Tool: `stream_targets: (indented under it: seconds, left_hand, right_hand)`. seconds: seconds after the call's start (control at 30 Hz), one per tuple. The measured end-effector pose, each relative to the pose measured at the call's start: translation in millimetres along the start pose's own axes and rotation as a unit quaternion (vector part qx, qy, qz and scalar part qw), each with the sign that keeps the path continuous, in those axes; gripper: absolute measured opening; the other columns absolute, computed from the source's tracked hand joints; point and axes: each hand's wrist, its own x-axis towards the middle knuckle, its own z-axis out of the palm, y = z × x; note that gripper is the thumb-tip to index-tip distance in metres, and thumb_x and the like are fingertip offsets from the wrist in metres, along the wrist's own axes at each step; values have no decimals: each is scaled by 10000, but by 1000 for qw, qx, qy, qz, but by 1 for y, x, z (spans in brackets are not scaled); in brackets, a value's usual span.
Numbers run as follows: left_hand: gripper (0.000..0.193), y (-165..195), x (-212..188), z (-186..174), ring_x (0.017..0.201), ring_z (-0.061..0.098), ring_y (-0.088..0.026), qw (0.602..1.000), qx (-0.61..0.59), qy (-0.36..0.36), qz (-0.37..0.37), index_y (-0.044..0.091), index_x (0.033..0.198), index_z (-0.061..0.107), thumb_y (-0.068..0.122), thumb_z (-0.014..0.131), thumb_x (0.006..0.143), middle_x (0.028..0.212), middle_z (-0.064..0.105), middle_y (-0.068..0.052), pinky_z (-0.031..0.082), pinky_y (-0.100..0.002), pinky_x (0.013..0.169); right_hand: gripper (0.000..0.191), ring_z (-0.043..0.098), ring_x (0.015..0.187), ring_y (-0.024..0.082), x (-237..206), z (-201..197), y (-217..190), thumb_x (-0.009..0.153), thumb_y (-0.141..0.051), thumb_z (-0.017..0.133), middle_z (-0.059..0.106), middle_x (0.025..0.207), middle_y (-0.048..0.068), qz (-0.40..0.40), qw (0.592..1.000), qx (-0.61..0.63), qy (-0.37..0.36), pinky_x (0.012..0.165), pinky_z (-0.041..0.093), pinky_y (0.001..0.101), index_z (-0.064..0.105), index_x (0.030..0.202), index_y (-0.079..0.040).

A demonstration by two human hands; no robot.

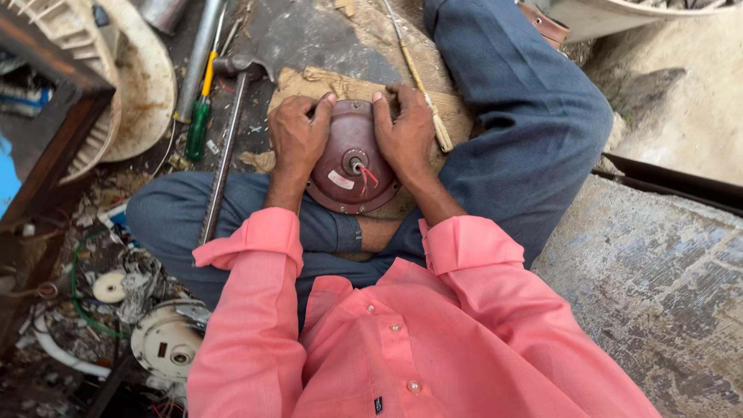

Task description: The person sits on the floor and assembles an electrical motor. They place a stator into a housing, use a hammer to tap it into place, and then secure the assembly with bolts using a wrench.

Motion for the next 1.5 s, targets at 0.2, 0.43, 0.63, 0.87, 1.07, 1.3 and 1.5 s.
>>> stream_targets:
  seconds: [0.2, 0.43, 0.63, 0.87, 1.07, 1.3, 1.5]
  left_hand:
    - [415, -9, 0, 1, 702, 662, -376, 1000, 9, -4, -18, -18, 741, 713, 346, 767, 933, 764, 690, -206, 489, -502, 669]
    - [465, -12, 1, 2, 726, 666, -404, 999, 30, -8, -37, -22, 718, 699, 392, 758, 923, 776, 687, -227, 499, -515, 680]
    - [463, -11, 2, 2, 742, 670, -415, 999, 25, -12, -43, -25, 718, 698, 390, 756, 914, 791, 689, -238, 506, -517, 683]
    - [451, -10, 2, -1, 763, 677, -414, 999, 17, -2, -35, -12, 718, 696, 388, 746, 920, 815, 705, -226, 514, -520, 692]
    - [457, -12, 2, -1, 766, 679, -408, 999, 12, -8, -30, -14, 735, 699, 393, 728, 940, 822, 704, -225, 517, -518, 701]
    - [468, -14, 2, 1, 779, 682, -404, 999, 18, -14, -32, -11, 723, 702, 406, 729, 935, 813, 703, -225, 517, -517, 715]
    - [458, -15, 2, 0, 760, 684, -393, 998, 10, -25, -52, -4, 743, 711, 415, 729, 927, 817, 705, -222, 514, -512, 689]
  right_hand:
    - [140, 637, 985, 344, 16, -24, -14, 913, -102, 719, 712, 1035, 114, -244, 963, -4, -118, 887, 508, 444, 754, 1043, -65]
    - [167, 613, 961, 334, 30, -16, -21, 849, -49, 664, 686, 966, 104, -330, 920, -99, -188, 884, 494, 434, 747, 992, -69]
    - [168, 585, 969, 327, 41, -19, -31, 842, -96, 599, 617, 969, 134, -407, 858, -202, -238, 889, 481, 421, 658, 991, -44]
    - [195, 588, 986, 314, 44, -24, -47, 870, -136, 575, 623, 995, 137, -467, 808, -249, -257, 868, 482, 415, 653, 1006, -21]
    - [189, 596, 979, 343, 53, -23, -50, 872, -103, 566, 636, 1011, 147, -408, 835, -185, -321, 893, 486, 431, 663, 1017, -29]
    - [158, 606, 949, 358, 56, -23, -55, 891, -99, 571, 637, 997, 172, -399, 830, -179, -345, 873, 489, 446, 665, 990, -19]
    - [158, 621, 932, 370, 59, -22, -53, 930, -119, 592, 644, 983, 177, -359, 840, -196, -358, 850, 498, 462, 662, 1020, -10]
